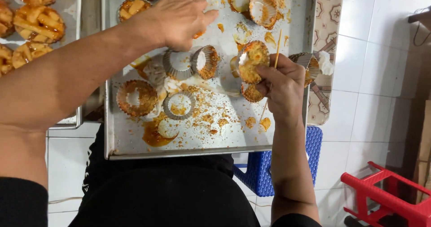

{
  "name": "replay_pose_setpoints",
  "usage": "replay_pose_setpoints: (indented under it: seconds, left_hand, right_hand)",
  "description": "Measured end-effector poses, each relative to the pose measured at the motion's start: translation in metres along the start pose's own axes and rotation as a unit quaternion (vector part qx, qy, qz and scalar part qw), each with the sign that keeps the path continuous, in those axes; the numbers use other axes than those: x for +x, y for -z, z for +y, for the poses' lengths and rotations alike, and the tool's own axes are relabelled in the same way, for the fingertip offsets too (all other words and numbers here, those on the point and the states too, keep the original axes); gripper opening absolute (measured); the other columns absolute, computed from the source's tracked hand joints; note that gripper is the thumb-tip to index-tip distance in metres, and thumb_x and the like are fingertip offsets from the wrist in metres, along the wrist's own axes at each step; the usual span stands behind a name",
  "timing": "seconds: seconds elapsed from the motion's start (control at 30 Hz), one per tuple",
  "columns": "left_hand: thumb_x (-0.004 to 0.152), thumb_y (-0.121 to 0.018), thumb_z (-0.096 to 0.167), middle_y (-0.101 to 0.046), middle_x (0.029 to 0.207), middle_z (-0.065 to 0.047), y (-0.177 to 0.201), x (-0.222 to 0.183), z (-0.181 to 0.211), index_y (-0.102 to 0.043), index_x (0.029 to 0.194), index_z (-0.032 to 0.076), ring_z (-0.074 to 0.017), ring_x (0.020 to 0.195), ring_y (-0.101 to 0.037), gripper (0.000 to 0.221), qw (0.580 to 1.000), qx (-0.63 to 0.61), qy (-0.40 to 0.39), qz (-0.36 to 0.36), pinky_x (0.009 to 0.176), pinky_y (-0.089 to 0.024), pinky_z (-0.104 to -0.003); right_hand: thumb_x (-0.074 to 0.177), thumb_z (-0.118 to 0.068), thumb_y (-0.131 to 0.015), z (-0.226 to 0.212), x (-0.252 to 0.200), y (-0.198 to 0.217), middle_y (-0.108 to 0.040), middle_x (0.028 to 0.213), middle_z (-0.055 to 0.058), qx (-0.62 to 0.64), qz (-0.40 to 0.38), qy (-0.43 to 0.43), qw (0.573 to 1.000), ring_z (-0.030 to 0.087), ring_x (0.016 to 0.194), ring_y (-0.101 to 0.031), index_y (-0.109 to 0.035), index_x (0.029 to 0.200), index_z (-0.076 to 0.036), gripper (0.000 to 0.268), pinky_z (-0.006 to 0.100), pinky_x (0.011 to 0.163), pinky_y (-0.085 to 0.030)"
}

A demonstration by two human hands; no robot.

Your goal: Removing small lattice-topped pies from their paper molds using a wooden skewer and placing them on a baking sheet.

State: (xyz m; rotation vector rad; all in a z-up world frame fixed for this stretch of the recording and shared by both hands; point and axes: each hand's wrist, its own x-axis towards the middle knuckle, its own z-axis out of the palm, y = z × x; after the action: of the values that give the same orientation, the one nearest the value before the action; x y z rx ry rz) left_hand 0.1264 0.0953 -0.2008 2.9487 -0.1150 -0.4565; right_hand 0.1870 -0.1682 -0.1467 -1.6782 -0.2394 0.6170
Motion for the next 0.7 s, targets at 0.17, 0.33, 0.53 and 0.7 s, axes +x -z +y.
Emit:
replay_pose_setpoints:
  seconds: [0.17, 0.33, 0.53, 0.7]
  left_hand:
    - [0.082, -0.070, 0.028, -0.063, 0.109, -0.010, -0.004, 0.000, 0.000, -0.064, 0.121, 0.015, -0.0279, 0.108, -0.051, 0.042, 0.990, 0.142, 0.015, -0.009, 0.083, -0.043, -0.050]
    - [0.085, -0.069, 0.029, -0.067, 0.104, -0.011, 0.008, -0.012, 0.003, -0.065, 0.117, 0.012, -0.0273, 0.108, -0.052, 0.037, 0.987, 0.152, 0.027, -0.045, 0.081, -0.045, -0.046]
    - [0.082, -0.070, 0.034, -0.070, 0.105, -0.007, -0.009, -0.022, -0.007, -0.071, 0.109, 0.018, -0.0262, 0.110, -0.055, 0.030, 0.981, 0.193, 0.023, -0.004, 0.079, -0.047, -0.046]
    - [0.084, -0.068, 0.028, -0.072, 0.104, -0.009, 0.000, -0.032, 0.001, -0.067, 0.113, 0.015, -0.0268, 0.109, -0.057, 0.032, 0.976, 0.215, 0.030, -0.018, 0.089, -0.042, -0.050]
  right_hand:
    - [0.080, 0.006, -0.068, 0.006, -0.004, 0.007, -0.058, 0.060, 0.011, 0.188, -0.091, -0.032, 0.977, 0.015, 0.038, -0.041, -0.069, 0.082, 0.004, 0.003, 0.023, 0.033, -0.026]
    - [0.079, 0.005, -0.067, -0.006, 0.002, 0.001, -0.051, 0.056, 0.008, 0.073, -0.037, -0.030, 0.996, 0.013, 0.039, -0.041, -0.062, 0.073, 0.002, 0.008, 0.024, 0.033, -0.025]
    - [0.076, 0.008, -0.061, 0.019, 0.057, 0.000, -0.036, 0.052, 0.004, -0.093, 0.047, -0.026, 0.994, 0.013, 0.040, -0.032, -0.034, 0.059, -0.011, 0.037, 0.031, 0.035, -0.019]
    - [0.079, 0.006, -0.058, 0.021, 0.084, 0.003, -0.066, 0.065, 0.008, -0.226, 0.081, 0.005, 0.971, 0.010, 0.043, -0.053, -0.066, 0.077, 0.004, 0.008, 0.020, 0.029, -0.035]
